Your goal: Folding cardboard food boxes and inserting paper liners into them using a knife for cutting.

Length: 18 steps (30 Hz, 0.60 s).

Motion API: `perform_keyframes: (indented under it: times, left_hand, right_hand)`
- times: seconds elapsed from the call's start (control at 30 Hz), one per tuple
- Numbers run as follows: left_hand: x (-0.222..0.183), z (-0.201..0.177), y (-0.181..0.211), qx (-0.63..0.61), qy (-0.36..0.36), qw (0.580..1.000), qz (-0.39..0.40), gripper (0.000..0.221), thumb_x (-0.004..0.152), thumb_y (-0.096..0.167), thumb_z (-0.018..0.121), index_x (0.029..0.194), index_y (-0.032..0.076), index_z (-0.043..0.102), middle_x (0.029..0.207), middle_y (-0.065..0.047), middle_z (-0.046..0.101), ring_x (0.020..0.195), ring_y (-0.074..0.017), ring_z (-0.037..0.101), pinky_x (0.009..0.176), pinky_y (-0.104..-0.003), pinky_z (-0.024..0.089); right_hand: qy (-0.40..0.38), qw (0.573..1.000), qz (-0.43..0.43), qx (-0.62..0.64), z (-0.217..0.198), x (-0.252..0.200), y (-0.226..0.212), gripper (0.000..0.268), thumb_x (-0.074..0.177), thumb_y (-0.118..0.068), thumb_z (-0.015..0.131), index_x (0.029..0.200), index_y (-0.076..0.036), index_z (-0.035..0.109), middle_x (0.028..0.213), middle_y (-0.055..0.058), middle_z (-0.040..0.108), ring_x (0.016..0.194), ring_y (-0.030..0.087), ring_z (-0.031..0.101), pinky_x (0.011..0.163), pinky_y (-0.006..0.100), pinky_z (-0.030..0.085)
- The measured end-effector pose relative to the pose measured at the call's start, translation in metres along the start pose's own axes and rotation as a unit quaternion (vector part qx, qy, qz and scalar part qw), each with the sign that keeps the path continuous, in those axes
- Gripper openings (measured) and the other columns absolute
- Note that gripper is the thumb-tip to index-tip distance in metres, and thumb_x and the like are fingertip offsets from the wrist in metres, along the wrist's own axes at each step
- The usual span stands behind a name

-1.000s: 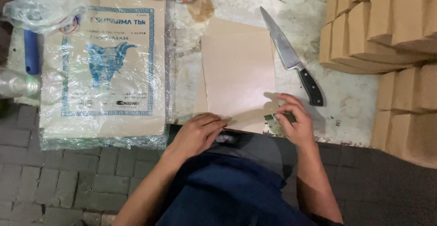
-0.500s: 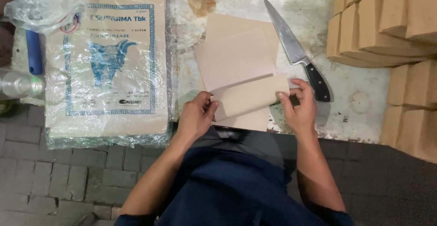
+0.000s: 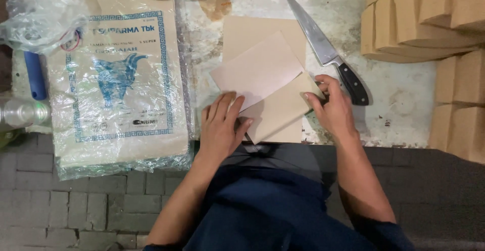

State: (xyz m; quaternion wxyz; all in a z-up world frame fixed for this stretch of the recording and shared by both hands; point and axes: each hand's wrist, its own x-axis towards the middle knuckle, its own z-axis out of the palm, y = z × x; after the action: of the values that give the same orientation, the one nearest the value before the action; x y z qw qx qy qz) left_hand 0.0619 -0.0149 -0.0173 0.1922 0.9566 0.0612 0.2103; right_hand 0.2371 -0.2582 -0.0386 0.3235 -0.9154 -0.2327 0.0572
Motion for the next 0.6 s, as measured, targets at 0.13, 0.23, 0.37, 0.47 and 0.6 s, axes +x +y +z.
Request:
perform_keyframes:
  times: [0.13,0.23,0.37,0.47,0.6]
  left_hand:
    - [0.005,0.002,-0.006,-0.040,-0.079,0.996,-0.010,0.055,0.092,0.042,0.065,0.138,0.012,0.056,0.141,-0.014,0.054,0.138,-0.0311,0.044,0.110,-0.060,0.022]
    - [0.002,0.006,-0.003,-0.015,-0.087,0.996,-0.015,0.057,0.091,0.045,0.066,0.139,0.015,0.056,0.140,-0.011,0.056,0.138,-0.0264,0.044,0.111,-0.060,0.019]
    - [-0.009,0.008,0.014,0.036,-0.049,0.998,0.001,0.055,0.090,0.049,0.067,0.134,0.018,0.058,0.129,-0.010,0.058,0.129,-0.0274,0.050,0.106,-0.061,0.025]
    - [-0.019,0.008,0.028,0.060,-0.052,0.997,0.007,0.054,0.089,0.047,0.067,0.134,0.021,0.057,0.127,-0.012,0.055,0.126,-0.0308,0.050,0.103,-0.062,0.027]
    - [-0.022,0.009,0.029,0.054,-0.046,0.997,0.013,0.052,0.091,0.052,0.062,0.135,0.026,0.058,0.128,-0.014,0.050,0.124,-0.0335,0.047,0.100,-0.060,0.030]
  right_hand:
    - [0.005,1.000,-0.005,-0.013,0.001,0.003,-0.001,0.048,0.091,-0.030,0.077,0.128,-0.012,0.054,0.099,0.011,0.069,0.098,0.037,0.066,0.085,0.050,0.053]
    - [0.020,1.000,0.006,-0.002,0.002,0.005,-0.004,0.046,0.092,-0.028,0.077,0.128,-0.012,0.054,0.098,0.011,0.070,0.096,0.037,0.067,0.083,0.050,0.054]
    - [0.019,1.000,0.002,-0.018,-0.001,0.008,-0.004,0.048,0.089,-0.027,0.079,0.127,-0.013,0.054,0.100,0.008,0.071,0.097,0.034,0.066,0.087,0.048,0.053]
    - [0.010,1.000,-0.004,-0.013,0.000,0.013,-0.001,0.049,0.086,-0.026,0.080,0.126,-0.013,0.056,0.102,0.007,0.071,0.098,0.033,0.066,0.089,0.047,0.053]
    - [-0.008,1.000,-0.014,-0.010,-0.001,0.018,-0.007,0.051,0.084,-0.031,0.081,0.126,-0.014,0.057,0.103,0.003,0.072,0.100,0.029,0.066,0.091,0.046,0.051]
